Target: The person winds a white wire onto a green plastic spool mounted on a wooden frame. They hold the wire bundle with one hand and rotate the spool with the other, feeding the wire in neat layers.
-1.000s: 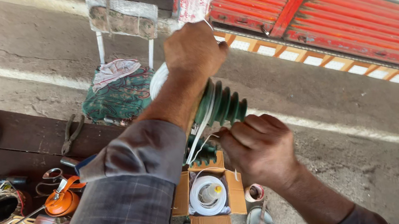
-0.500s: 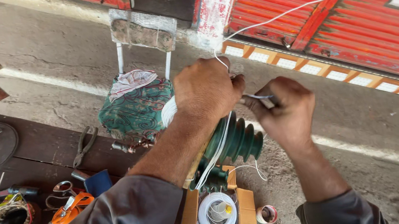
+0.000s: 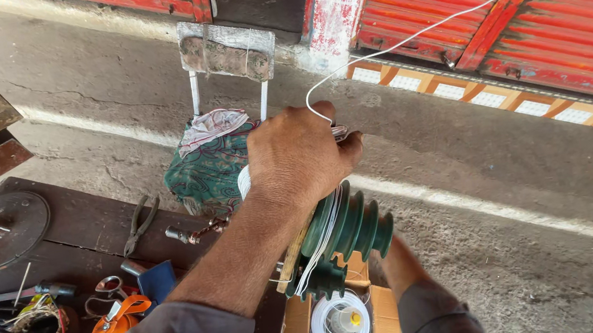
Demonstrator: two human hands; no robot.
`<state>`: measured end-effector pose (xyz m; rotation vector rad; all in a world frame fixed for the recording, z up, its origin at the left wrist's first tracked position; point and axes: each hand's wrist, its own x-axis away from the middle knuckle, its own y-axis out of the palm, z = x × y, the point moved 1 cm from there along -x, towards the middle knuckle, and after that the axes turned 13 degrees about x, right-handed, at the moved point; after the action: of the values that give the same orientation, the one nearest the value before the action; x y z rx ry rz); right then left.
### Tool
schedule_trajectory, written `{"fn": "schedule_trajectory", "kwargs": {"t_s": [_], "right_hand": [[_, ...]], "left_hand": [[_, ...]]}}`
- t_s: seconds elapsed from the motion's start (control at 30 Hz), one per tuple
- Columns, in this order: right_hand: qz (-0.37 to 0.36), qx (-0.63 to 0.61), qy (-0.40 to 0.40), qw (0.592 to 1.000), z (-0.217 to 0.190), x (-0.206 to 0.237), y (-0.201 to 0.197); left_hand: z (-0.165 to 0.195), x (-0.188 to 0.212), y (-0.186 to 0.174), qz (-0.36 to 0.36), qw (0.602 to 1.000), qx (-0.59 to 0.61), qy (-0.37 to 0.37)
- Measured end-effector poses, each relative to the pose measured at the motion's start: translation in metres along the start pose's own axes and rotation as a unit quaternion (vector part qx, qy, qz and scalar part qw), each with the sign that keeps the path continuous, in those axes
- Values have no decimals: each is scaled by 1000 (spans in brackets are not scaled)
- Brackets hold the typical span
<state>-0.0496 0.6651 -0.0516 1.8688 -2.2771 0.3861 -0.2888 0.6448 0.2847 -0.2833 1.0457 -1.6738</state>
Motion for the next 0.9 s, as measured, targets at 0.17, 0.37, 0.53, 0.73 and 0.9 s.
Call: {"fn": "schedule_trajectory", "kwargs": {"t_s": [0.17,0.37,0.53,0.73,0.9], "right_hand": [[25,1,2,1000,41,37,14],[152,245,-155,945,57,86,25],[208,340,-368,840,11,171,55],[223,384,-471,762,-43,203,99],[243,417,-518,706,-42,194,112]], "left_hand": [[7,-4,-2,-22,999,-32,-7],[6,-8,1,-42,998,-53,-16],[4,-10,6,-44,997,-69,-10],[3,-10,7,-50,996,-73,-14],[1,-9,10,-39,996,-81,-2]]}}
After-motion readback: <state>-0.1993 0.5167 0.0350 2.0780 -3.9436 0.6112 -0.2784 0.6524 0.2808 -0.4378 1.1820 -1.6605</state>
